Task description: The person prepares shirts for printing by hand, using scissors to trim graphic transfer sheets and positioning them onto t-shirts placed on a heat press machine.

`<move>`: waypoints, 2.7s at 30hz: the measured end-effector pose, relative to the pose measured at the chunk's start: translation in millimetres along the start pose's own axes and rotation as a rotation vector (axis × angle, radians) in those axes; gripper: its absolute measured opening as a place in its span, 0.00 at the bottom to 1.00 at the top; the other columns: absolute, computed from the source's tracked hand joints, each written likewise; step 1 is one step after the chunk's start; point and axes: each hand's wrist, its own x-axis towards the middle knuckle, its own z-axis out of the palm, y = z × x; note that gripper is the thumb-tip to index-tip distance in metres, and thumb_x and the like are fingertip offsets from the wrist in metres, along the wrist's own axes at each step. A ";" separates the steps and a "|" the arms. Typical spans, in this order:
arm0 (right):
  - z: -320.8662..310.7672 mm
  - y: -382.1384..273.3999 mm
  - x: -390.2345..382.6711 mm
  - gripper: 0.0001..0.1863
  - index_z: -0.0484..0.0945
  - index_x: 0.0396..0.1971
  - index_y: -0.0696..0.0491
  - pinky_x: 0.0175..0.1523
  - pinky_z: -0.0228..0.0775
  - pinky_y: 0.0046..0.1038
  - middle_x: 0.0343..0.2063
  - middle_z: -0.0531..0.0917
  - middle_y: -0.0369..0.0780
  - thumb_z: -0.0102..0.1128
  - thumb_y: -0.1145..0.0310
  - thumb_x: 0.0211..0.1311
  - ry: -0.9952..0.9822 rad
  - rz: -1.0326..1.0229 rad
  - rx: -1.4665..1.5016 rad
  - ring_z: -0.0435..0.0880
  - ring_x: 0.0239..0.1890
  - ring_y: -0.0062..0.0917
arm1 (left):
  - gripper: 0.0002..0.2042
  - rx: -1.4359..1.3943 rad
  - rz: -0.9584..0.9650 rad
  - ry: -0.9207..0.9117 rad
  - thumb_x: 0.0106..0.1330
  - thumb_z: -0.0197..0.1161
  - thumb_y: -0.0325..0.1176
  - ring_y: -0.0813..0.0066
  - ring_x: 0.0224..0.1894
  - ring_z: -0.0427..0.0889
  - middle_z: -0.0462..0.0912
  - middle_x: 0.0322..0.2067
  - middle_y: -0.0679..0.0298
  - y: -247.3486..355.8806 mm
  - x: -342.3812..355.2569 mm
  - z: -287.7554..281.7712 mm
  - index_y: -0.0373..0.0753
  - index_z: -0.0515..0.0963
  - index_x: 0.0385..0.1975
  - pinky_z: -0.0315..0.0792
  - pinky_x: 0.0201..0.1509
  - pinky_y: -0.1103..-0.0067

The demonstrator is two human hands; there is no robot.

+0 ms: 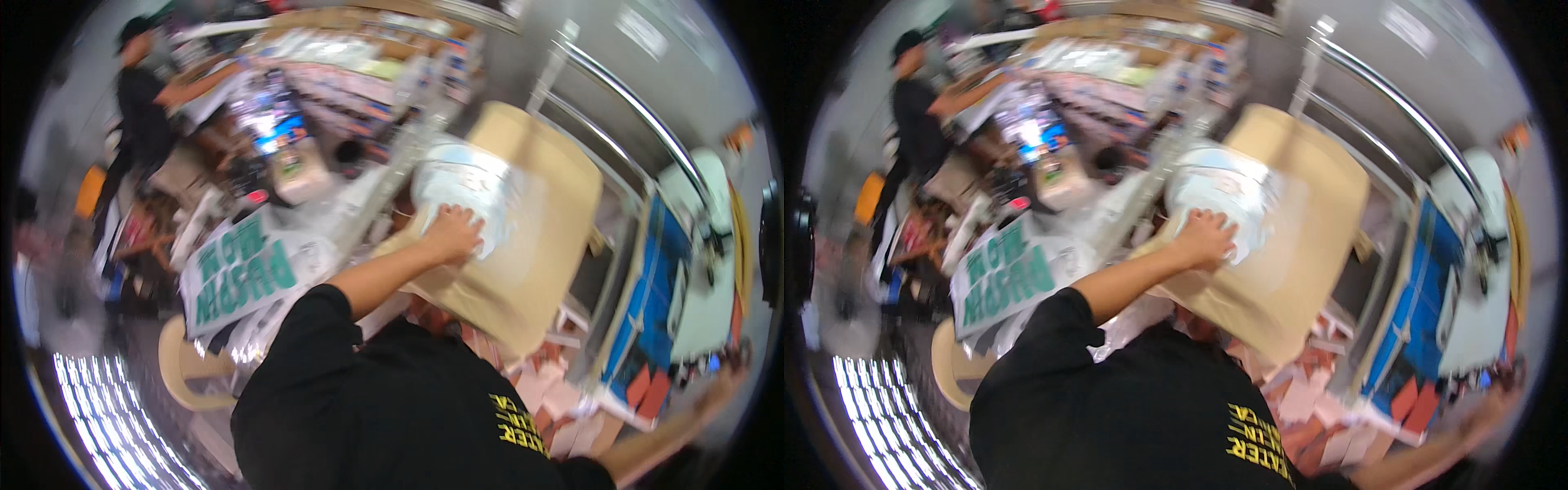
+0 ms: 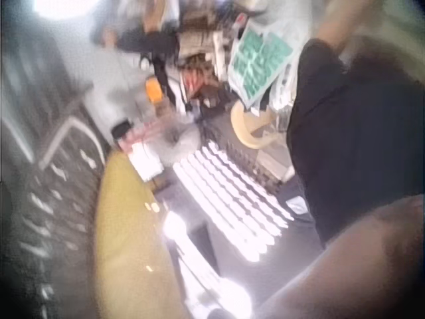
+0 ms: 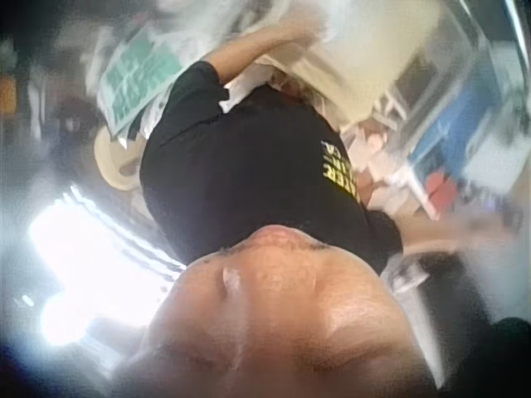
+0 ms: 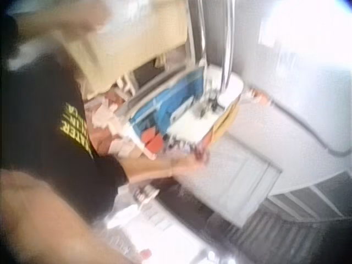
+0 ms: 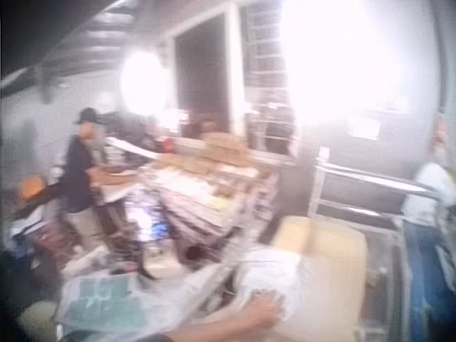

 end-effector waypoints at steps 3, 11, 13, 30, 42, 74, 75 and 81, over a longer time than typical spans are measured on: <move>126.7 -5.3 -113.4 0.19 0.74 0.58 0.53 0.46 0.72 0.32 0.43 0.81 0.40 0.46 0.72 0.69 -0.277 0.239 0.365 0.81 0.41 0.27 | 0.19 -0.138 0.047 0.075 0.65 0.56 0.43 0.50 0.63 0.67 0.74 0.55 0.50 13.0 5.6 11.3 0.45 0.79 0.54 0.55 0.63 0.43; 252.6 -48.2 -366.6 0.27 0.69 0.63 0.52 0.35 0.79 0.24 0.37 0.80 0.37 0.60 0.55 0.70 -1.134 1.140 0.911 0.83 0.33 0.22 | 0.16 -0.477 0.288 0.008 0.60 0.62 0.33 0.47 0.67 0.65 0.74 0.57 0.57 -12.5 27.7 10.8 0.46 0.82 0.49 0.46 0.73 0.44; 262.0 -57.9 -370.4 0.28 0.68 0.63 0.52 0.34 0.78 0.23 0.35 0.79 0.37 0.60 0.55 0.69 -1.075 1.140 0.945 0.83 0.33 0.22 | 0.16 -0.517 0.329 -0.051 0.58 0.64 0.32 0.48 0.68 0.65 0.75 0.57 0.58 -26.4 26.1 6.3 0.45 0.82 0.48 0.47 0.74 0.46; 284.7 -99.1 -338.4 0.27 0.69 0.61 0.58 0.24 0.72 0.18 0.28 0.78 0.36 0.61 0.59 0.69 -0.942 1.047 0.756 0.81 0.24 0.18 | 0.07 -0.565 0.451 0.222 0.55 0.64 0.23 0.58 0.53 0.82 0.85 0.40 0.61 69.7 12.1 24.6 0.38 0.82 0.34 0.73 0.62 0.60; 290.2 -101.0 -343.7 0.26 0.73 0.56 0.60 0.17 0.66 0.20 0.23 0.79 0.36 0.64 0.57 0.67 -0.886 1.018 0.710 0.80 0.20 0.17 | 0.07 -0.546 0.489 0.248 0.54 0.62 0.24 0.60 0.49 0.84 0.85 0.39 0.63 75.7 9.5 21.2 0.39 0.81 0.33 0.76 0.58 0.63; 320.6 -100.7 -312.1 0.15 0.77 0.49 0.60 0.19 0.65 0.22 0.24 0.78 0.36 0.59 0.67 0.67 -0.803 1.025 0.708 0.79 0.20 0.20 | 0.09 -0.709 0.438 0.339 0.52 0.63 0.20 0.60 0.44 0.86 0.86 0.37 0.60 83.0 -17.1 -21.5 0.36 0.82 0.33 0.80 0.52 0.66; 320.9 -101.4 -312.0 0.15 0.77 0.49 0.60 0.19 0.65 0.22 0.24 0.78 0.36 0.58 0.68 0.67 -0.798 1.025 0.700 0.79 0.20 0.20 | 0.09 -0.708 0.433 0.335 0.51 0.63 0.20 0.60 0.44 0.86 0.86 0.38 0.60 83.0 -19.2 -22.9 0.36 0.82 0.33 0.80 0.52 0.66; 339.3 -100.8 -296.4 0.13 0.77 0.47 0.60 0.18 0.65 0.23 0.22 0.80 0.37 0.54 0.69 0.68 -0.782 0.962 0.632 0.80 0.20 0.20 | 0.09 -0.720 0.448 0.345 0.51 0.63 0.19 0.60 0.45 0.86 0.86 0.38 0.60 82.4 -31.8 -32.5 0.36 0.82 0.32 0.80 0.53 0.64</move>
